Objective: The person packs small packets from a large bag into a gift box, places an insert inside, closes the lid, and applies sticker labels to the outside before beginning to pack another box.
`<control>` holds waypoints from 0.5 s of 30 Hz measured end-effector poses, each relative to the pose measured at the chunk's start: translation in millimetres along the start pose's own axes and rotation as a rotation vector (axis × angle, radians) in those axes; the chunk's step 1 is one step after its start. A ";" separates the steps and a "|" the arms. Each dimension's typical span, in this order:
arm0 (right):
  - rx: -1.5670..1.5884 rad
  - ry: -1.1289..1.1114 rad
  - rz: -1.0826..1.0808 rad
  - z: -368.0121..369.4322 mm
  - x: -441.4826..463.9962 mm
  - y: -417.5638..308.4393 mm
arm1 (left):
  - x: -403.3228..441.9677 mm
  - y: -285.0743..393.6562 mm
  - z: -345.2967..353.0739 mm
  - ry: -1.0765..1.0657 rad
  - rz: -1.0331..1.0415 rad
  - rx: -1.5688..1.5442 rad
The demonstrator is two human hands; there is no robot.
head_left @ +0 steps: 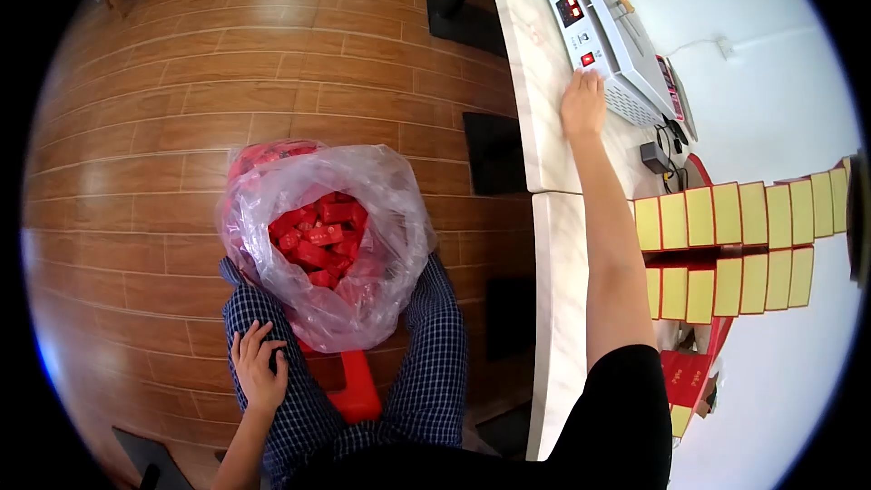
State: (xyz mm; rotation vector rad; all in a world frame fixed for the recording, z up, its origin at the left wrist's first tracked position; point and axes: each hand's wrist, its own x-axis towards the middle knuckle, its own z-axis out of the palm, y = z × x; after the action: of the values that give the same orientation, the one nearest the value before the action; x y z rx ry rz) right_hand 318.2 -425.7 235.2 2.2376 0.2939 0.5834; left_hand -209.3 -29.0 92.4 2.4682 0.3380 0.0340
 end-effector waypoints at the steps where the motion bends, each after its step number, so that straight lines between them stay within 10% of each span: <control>1: 0.011 0.062 -0.050 -1.9 -15.0 -1.0 | 0.3 0.5 0.5 0.000 -0.006 -0.007; 6: 0.414 0.229 -0.202 -88.7 -142.5 17.4 | -2.5 0.5 2.1 0.009 0.068 -0.037; 15: -0.002 0.084 0.586 -175.8 -414.4 255.6 | -10.9 -34.5 14.3 0.000 0.224 0.066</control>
State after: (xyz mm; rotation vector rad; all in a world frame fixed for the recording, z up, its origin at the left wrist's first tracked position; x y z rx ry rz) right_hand -122.7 -642.0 398.9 2.2948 -0.3379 0.9798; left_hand -226.3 -13.9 60.8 2.5608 0.0623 0.1184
